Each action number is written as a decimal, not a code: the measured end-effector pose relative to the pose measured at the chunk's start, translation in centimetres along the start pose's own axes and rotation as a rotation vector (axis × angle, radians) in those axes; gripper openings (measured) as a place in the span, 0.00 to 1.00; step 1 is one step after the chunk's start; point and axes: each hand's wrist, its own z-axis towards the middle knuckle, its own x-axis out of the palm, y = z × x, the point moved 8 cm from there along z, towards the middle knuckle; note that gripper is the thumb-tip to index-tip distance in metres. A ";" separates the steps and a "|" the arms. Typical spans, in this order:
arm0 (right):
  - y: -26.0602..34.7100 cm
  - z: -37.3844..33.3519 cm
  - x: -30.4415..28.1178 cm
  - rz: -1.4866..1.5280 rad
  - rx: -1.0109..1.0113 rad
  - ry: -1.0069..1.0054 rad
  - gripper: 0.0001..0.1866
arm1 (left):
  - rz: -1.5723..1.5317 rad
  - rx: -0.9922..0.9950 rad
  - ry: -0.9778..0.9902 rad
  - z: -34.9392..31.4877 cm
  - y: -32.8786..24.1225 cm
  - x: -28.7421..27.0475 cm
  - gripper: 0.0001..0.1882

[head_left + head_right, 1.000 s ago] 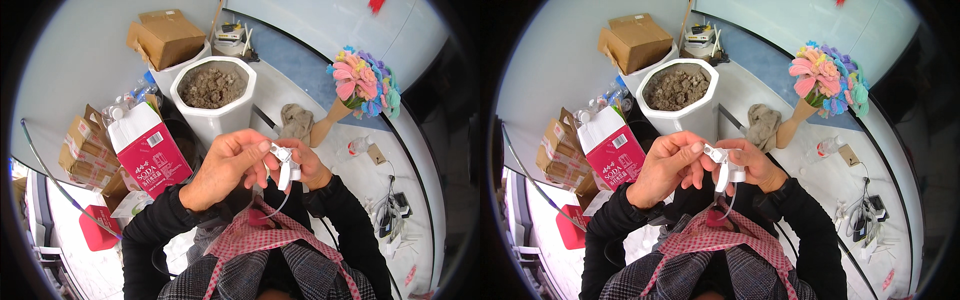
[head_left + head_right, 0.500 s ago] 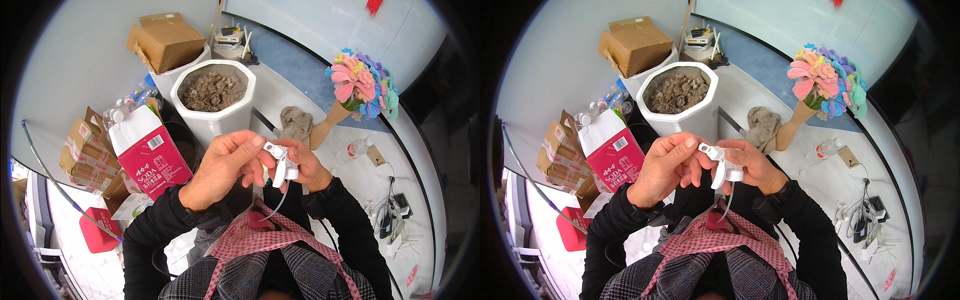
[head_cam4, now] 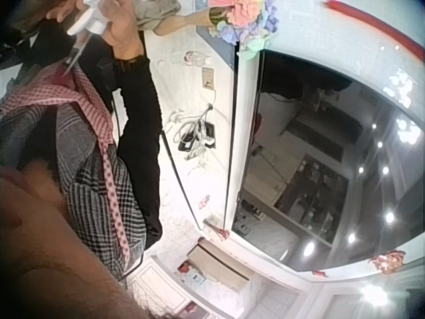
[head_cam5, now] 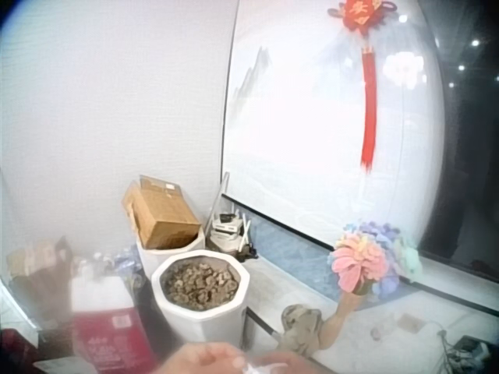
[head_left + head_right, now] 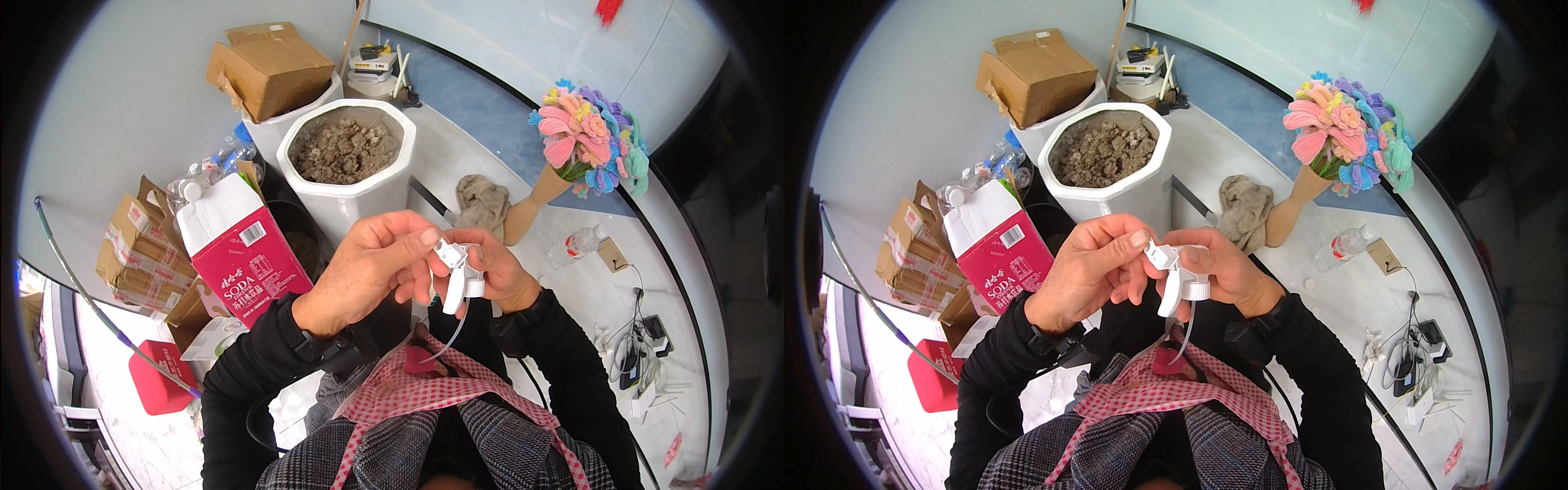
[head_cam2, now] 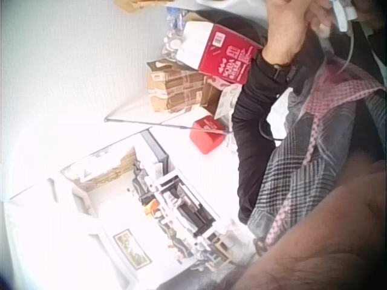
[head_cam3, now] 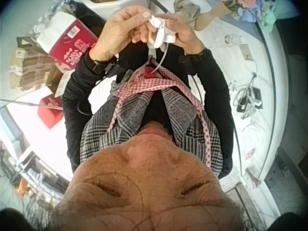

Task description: The person retrieves a spray bottle from a cardboard box, removes the cap, and assembles the spray nozzle mechanism. They insert the tube into the bottle and attach the nozzle, completing the assembly.

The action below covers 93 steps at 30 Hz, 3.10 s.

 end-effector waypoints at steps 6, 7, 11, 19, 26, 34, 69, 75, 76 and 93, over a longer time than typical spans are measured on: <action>0.7 0.0 0.2 -0.055 -0.035 -0.113 0.24 | 0.019 0.014 -0.073 0.0 -0.3 -0.6 0.11; 1.2 -0.1 0.4 -0.100 -0.052 -0.157 0.23 | 0.005 0.018 -0.085 0.0 -0.4 -0.8 0.11; 2.9 -0.5 0.4 -0.310 -0.076 -0.326 0.19 | 0.009 0.116 -0.093 -0.2 -1.4 -1.3 0.10; 3.3 -0.6 1.6 -0.319 -0.016 -0.319 0.19 | 0.065 0.114 -0.074 -0.2 -1.6 -1.1 0.11; 4.2 -1.5 2.6 -0.293 -0.038 -0.305 0.24 | 0.053 0.126 -0.109 -0.1 -1.6 -1.4 0.12; 5.9 -2.2 1.7 -0.381 -0.154 -0.260 0.27 | 0.153 0.184 -0.122 -0.5 -1.9 -1.0 0.09; 17.3 -8.7 4.9 -1.014 -0.523 -0.839 0.25 | 0.943 0.296 -0.042 1.4 4.6 -3.8 0.14; 18.0 -6.8 6.9 -1.079 -0.467 -0.813 0.30 | 0.978 0.397 -0.068 1.8 3.6 -1.9 0.12; 18.1 -6.3 6.9 -1.088 -0.452 -0.785 0.32 | 1.035 0.472 -0.049 1.9 3.5 -1.6 0.11; 11.0 -2.5 -0.4 -0.615 -0.388 -0.446 0.47 | 0.799 0.376 -0.052 2.8 3.1 -0.6 0.09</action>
